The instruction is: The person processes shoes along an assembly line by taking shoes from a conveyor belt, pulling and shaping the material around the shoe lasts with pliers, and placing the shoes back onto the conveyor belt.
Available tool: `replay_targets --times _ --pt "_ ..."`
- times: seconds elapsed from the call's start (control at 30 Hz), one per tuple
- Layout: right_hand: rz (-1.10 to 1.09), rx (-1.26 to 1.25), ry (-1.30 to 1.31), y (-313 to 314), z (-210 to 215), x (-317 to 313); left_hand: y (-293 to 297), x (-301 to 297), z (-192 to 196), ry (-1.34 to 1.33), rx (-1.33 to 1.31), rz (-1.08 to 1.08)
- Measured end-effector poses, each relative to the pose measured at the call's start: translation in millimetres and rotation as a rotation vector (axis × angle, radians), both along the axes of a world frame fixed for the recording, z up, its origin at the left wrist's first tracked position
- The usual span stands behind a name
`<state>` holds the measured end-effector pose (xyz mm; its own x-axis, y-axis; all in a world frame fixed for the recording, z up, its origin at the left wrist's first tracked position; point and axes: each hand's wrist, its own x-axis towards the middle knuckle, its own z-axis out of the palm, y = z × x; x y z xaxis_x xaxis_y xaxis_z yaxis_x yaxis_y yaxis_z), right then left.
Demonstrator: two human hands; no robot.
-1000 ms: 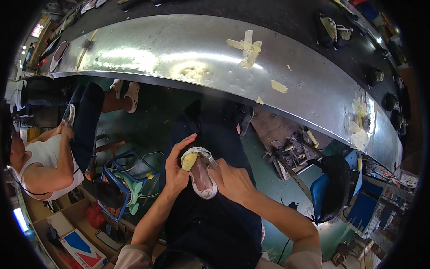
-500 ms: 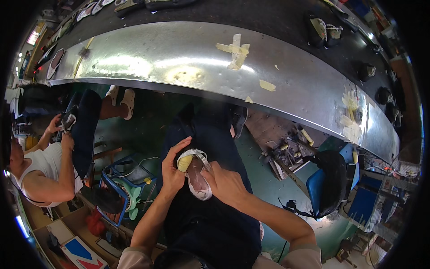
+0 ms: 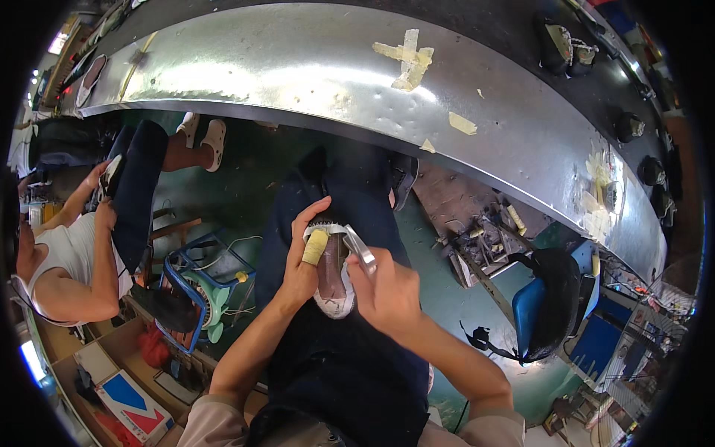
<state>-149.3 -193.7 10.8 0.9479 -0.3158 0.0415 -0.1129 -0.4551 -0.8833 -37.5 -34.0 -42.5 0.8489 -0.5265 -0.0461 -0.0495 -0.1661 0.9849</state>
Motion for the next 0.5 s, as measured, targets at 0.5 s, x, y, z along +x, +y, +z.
replay_targets --times 0.5 --pt "0.559 -0.185 0.496 -30.4 22.4 37.5 45.1 9.3 21.6 -0.059 0.244 0.046"
